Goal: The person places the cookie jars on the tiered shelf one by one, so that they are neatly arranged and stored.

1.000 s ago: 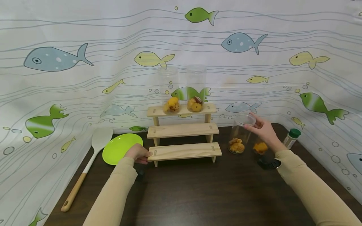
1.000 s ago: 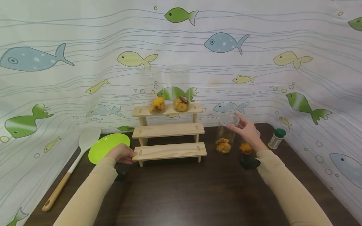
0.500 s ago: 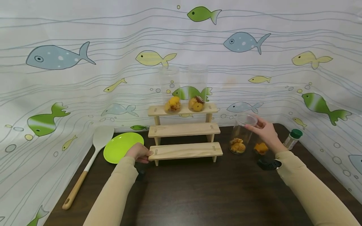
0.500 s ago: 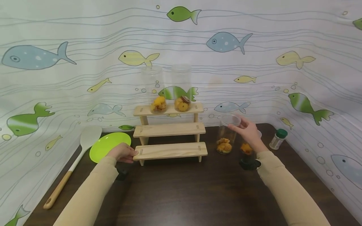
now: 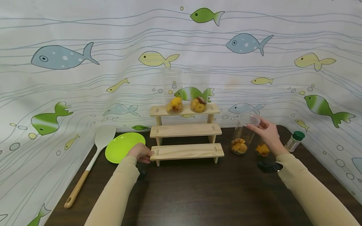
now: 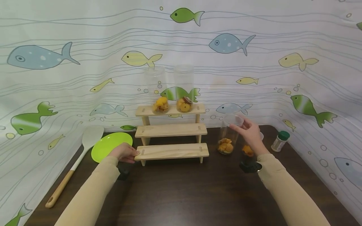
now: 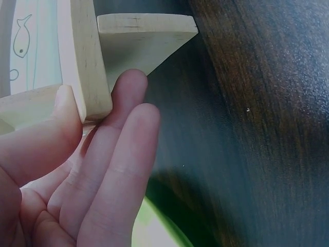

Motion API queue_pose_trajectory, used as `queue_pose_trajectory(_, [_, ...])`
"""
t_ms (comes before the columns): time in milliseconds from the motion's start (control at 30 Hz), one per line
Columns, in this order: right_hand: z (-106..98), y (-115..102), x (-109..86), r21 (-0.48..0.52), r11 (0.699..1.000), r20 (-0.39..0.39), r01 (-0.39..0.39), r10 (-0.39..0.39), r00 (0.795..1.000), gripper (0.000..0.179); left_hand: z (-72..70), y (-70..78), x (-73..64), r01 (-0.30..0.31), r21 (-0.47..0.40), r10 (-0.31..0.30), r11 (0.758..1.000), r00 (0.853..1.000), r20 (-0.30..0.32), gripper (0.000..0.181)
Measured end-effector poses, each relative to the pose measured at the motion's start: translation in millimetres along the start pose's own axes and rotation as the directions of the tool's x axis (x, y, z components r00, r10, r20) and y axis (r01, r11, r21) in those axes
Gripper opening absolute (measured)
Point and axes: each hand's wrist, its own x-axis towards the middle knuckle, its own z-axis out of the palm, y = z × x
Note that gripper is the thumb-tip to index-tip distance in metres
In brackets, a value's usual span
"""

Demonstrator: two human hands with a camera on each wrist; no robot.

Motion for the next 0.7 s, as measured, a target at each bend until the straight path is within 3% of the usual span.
queue_pose_trajectory(200, [-2,-10,-0.1,0.078,0.997,-0.006,0.002,-0.001,1.000,0.071,0.2,-1.2,2.1,0.001,-0.008,-0.001,1.000,1.000,0.003,0.030])
queue_pose_trajectory(467, [-8,-33,-0.5,0.072,0.997,-0.037,0.012,-0.009,0.999,0.069,-6.7,-1.2,-3.9,0.014,-0.003,-0.014,1.000,1.000,0.006,0.032])
queue_pose_trajectory(700, [-14,-51,-2.6,0.132,0.986,-0.096,0.098,-0.086,0.992,0.062,-4.2,-6.8,9.1,0.017,-0.024,-0.016,1.000,0.999,0.035,0.032])
